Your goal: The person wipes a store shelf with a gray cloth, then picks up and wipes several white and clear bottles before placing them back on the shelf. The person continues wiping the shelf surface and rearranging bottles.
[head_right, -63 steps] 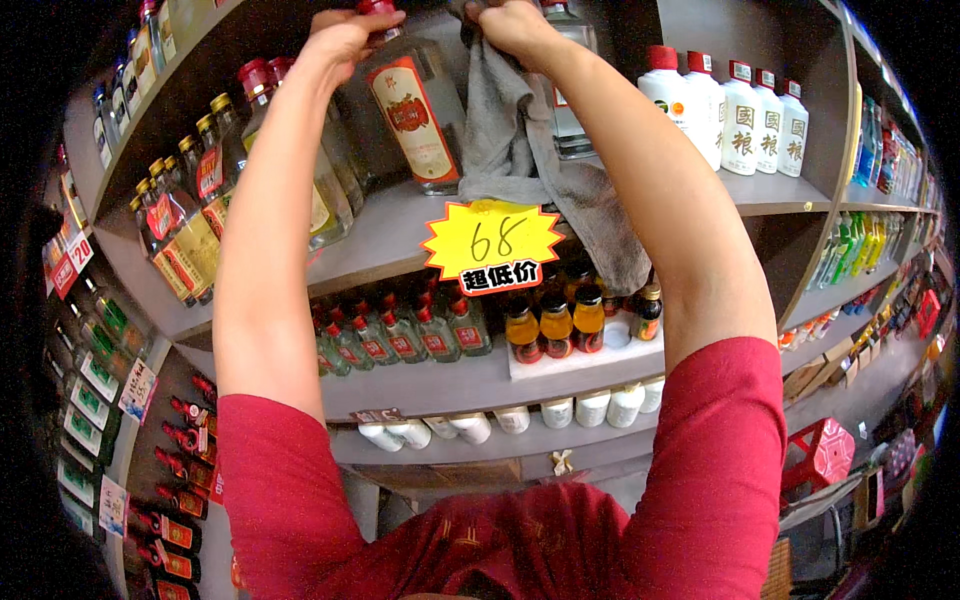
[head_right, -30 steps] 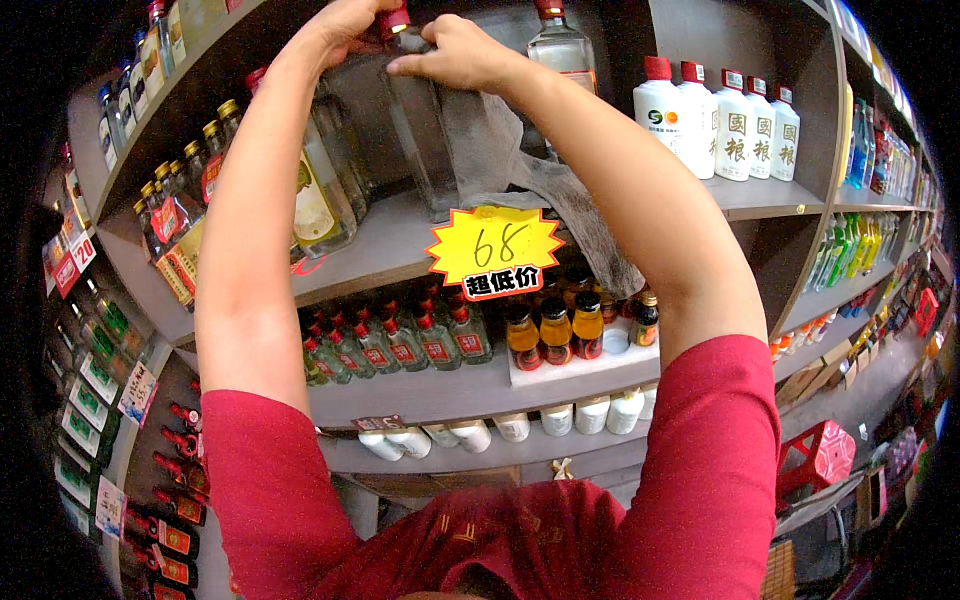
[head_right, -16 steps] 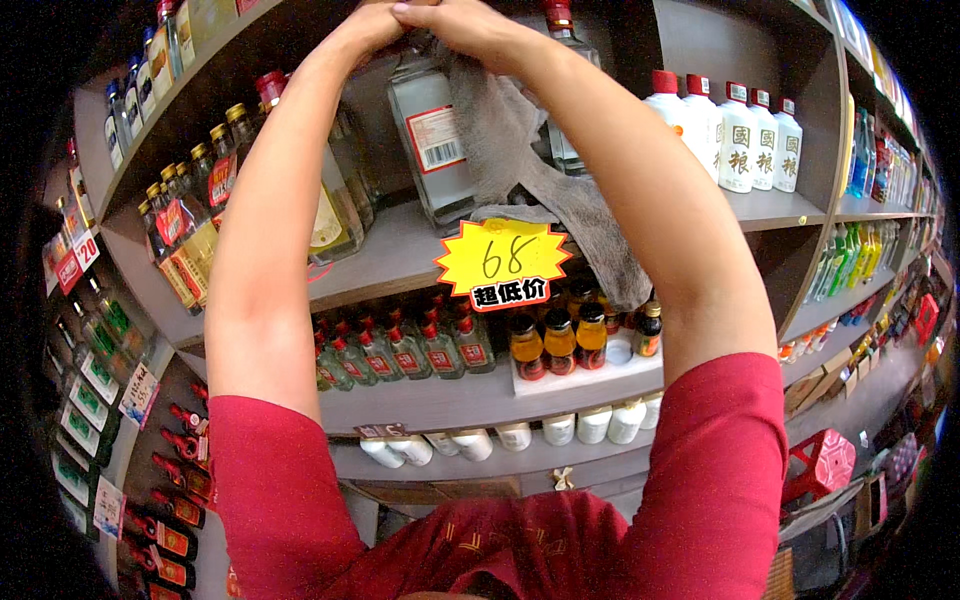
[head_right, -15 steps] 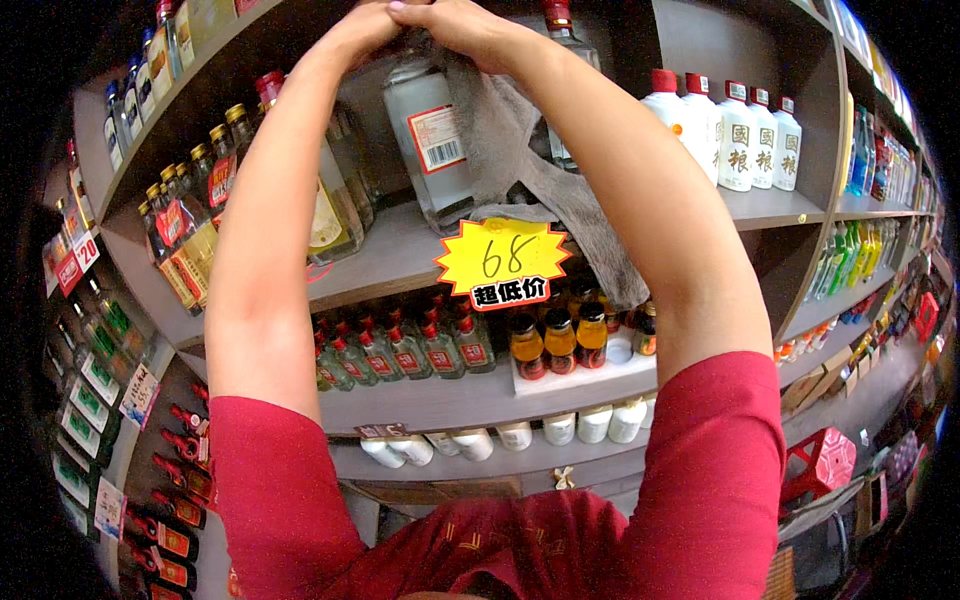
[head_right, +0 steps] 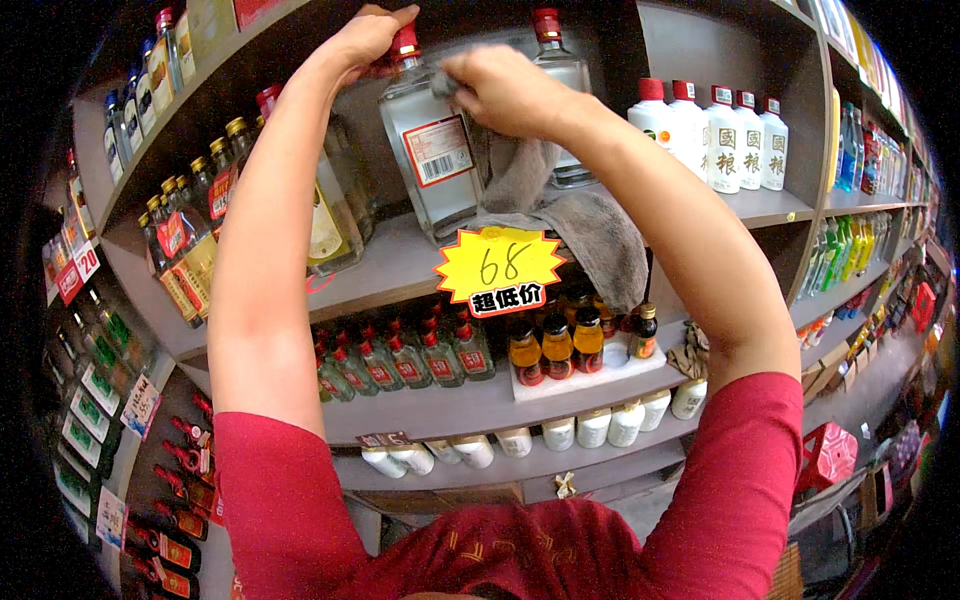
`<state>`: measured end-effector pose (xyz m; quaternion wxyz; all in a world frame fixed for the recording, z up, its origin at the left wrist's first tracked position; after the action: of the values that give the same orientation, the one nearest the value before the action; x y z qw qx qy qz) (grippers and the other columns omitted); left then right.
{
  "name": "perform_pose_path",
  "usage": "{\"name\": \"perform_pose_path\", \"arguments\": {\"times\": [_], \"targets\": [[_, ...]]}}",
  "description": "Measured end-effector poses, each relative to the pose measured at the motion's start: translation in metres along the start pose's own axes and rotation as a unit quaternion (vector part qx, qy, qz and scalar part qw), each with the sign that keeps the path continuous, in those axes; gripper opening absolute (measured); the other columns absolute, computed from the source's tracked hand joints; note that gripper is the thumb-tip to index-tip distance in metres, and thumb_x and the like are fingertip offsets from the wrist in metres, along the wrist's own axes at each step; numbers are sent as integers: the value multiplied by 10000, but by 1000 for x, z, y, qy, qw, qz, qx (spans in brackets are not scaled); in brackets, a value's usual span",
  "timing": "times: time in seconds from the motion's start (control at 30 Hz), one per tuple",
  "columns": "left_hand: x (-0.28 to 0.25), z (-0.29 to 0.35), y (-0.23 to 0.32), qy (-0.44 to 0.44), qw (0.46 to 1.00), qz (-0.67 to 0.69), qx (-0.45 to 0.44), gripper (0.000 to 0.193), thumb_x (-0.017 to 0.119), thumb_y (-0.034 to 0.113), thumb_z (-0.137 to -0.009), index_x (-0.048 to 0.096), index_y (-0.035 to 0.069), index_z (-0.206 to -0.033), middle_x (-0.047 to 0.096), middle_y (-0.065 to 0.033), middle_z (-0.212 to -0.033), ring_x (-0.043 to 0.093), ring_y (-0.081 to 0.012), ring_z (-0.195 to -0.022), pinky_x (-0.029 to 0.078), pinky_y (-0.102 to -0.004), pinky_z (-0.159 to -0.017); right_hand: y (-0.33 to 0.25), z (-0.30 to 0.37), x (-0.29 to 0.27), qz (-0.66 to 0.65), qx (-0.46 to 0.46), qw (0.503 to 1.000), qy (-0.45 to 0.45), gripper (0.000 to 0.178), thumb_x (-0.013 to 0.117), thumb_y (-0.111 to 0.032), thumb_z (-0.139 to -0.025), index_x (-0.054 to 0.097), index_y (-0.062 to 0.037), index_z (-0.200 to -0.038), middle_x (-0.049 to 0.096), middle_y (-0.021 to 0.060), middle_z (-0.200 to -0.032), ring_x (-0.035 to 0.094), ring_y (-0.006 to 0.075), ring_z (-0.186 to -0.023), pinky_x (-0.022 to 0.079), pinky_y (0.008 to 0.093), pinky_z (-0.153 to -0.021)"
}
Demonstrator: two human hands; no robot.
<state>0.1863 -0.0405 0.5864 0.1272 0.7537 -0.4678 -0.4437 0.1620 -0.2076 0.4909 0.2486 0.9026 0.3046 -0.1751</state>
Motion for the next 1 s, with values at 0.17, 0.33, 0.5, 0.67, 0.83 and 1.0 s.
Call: {"name": "perform_pose_path", "arguments": {"times": [0.17, 0.33, 0.5, 0.67, 0.83, 1.0], "targets": [[1, -6, 0, 23, 995, -90, 41, 461, 480, 369, -925, 585, -17, -696, 554, -110, -559, 453, -158, -393, 328, -319, -367, -20, -39, 16, 14, -42, 989, 144, 345, 595, -233, -829, 524, 36, -1033, 554, 238, -899, 529, 383, -856, 421, 418, -793], [-14, -21, -27, 59, 986, -141, 69, 490, 547, 439, -870, 610, -11, -683, 541, -62, -572, 446, -128, -470, 340, -323, -453, -25, -20, 38, -25, -48, 990, 129, 347, 563, -179, -846, 508, 86, -1062, 519, 272, -999, 505, 405, -931, 415, 430, -831], [-8, -15, -29, 86, 988, -96, 82, 448, 541, 397, -884, 567, 27, -633, 527, -76, -514, 438, -135, -389, 314, -285, -389, 10, 30, 50, -135, 57, 982, -115, 280, 547, -205, -844, 589, 69, -802, 578, 260, -755, 579, 404, -761, 450, 458, -716], [-3, -19, -32, 72, 989, -97, 81, 383, 553, 351, -880, 617, 9, -721, 561, -63, -577, 471, -122, -450, 347, -283, -428, 32, -14, 33, -233, 179, 942, 163, 447, 492, -359, -869, 608, 65, -785, 572, 263, -690, 578, 310, -614, 446, 421, -616], [-19, -34, -46, 48, 991, 20, 119, 299, 589, 275, -867, 641, -13, -925, 619, -46, -777, 539, -105, -622, 440, -265, -550, 22, -62, 57, -462, 220, 858, 36, 512, 498, -464, -881, 639, 21, -799, 562, 59, -676, 509, 131, -648, 430, 337, -592], [-24, -27, -41, 19, 995, 41, 91, 312, 616, 298, -855, 639, 8, -967, 604, -36, -775, 547, -103, -666, 453, -258, -563, 23, -33, 53, -565, 254, 784, -31, 486, 508, -462, -883, 641, -6, -984, 641, 104, -878, 588, 156, -756, 477, 320, -680]]}}
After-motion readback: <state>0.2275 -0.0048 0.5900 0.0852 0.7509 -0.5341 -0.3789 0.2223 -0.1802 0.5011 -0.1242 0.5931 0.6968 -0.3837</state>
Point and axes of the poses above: each hand's wrist, its own z-axis away from the middle knuckle, its own x-axis out of the palm, y = z × x, the point moved 1 cm from there along -z, towards the middle knuckle
